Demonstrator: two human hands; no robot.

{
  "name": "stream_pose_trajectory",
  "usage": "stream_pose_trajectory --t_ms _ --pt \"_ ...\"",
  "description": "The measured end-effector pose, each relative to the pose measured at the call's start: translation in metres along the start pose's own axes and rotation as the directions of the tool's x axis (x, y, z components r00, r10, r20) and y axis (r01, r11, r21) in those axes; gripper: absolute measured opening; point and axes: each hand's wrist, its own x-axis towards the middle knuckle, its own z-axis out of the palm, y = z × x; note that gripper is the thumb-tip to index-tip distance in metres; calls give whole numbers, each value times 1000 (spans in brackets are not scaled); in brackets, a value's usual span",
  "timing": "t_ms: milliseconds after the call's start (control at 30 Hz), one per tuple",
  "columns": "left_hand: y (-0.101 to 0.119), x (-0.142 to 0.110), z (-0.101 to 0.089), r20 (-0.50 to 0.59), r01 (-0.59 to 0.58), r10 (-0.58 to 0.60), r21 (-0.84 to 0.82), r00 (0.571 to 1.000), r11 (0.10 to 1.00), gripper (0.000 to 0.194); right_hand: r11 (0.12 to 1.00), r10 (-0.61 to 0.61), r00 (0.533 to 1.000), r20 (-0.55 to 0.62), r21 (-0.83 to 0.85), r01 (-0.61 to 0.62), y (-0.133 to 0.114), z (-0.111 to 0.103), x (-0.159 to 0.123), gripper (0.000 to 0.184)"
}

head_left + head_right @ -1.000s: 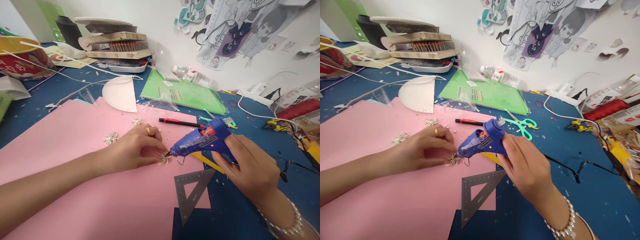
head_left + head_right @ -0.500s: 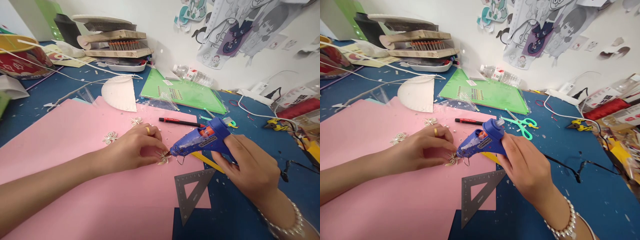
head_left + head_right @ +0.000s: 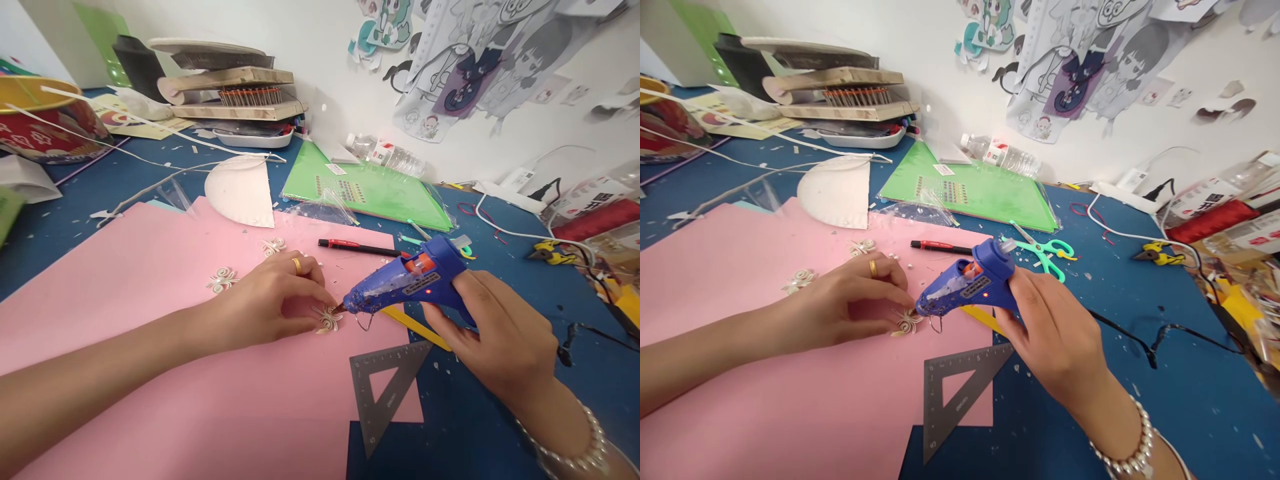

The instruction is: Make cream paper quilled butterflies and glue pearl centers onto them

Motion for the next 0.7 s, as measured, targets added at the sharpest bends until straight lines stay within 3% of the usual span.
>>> stream_pose_trajectory --t_ms 500,700 --pt "0 0 -2 37 4 -5 30 999 1000 17 997 75 996 -48 -31 -77 2 2 -1 23" --pt "0 -1 1 1 27 -27 30 1000 999 18 987 151 988 -39 -38 -153 5 1 -2 19"
